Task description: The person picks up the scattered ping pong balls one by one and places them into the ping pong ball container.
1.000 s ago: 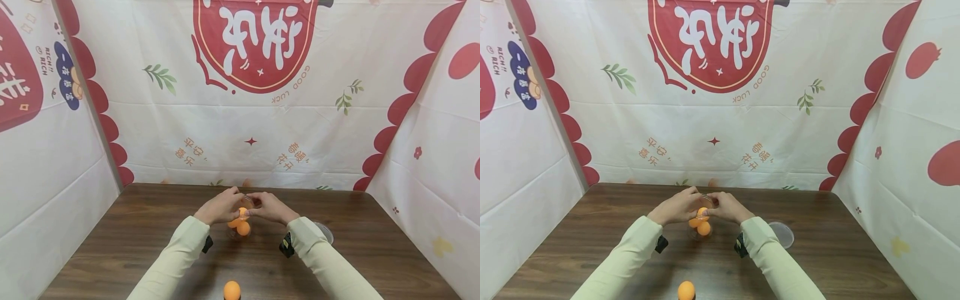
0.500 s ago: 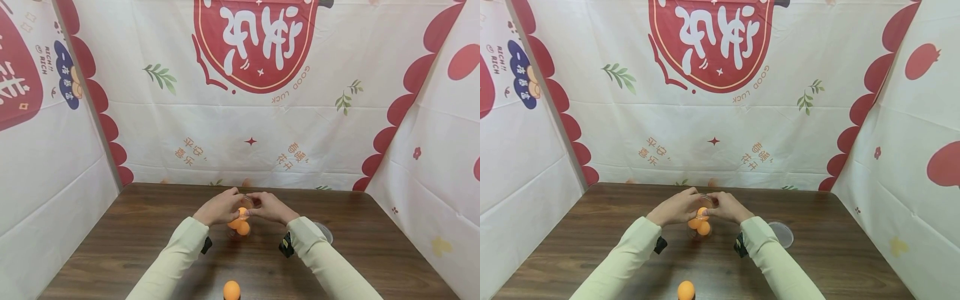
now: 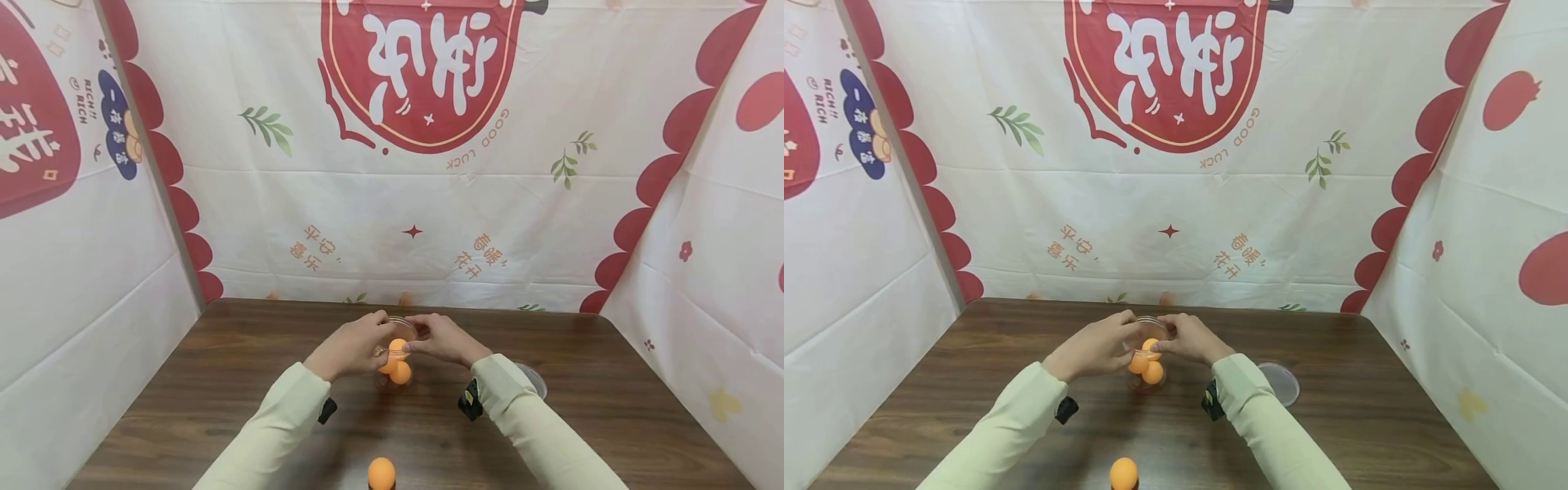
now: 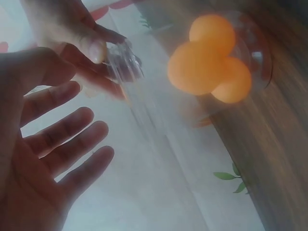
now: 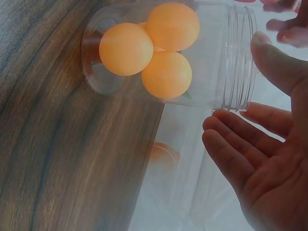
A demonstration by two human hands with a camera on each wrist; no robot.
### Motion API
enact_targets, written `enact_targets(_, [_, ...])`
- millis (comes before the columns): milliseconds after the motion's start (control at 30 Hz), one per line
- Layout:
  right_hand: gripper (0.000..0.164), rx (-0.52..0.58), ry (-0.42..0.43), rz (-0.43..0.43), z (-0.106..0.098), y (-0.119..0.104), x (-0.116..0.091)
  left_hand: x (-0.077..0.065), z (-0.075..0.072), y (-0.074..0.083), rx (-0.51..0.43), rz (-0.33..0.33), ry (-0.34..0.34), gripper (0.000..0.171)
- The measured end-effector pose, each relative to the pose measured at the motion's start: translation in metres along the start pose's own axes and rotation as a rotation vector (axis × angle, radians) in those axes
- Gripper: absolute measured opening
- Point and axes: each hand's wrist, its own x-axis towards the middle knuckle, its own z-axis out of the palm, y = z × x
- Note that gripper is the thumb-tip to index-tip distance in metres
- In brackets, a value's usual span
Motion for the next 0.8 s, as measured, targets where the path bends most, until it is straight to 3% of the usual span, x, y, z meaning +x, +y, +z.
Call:
enact_targets(133, [0.062,-0.011,0.000,-0.019,0.000,0.001,0.001,-0.008,-0.003,0.007,0.028,0.031,0.012,0.022])
enact_targets(400, [0.063,0.005,-0.010,-0.055,0.000,0.002,0.000,-0.018,-0.002,0.018,0.036,0.115,0.059,0.031])
enact_targets(800, [0.059,-0.009,0.008,-0.020,0.001,0.001,0.001,-0.029,0.000,0.028,0.054,0.117,0.052,0.032])
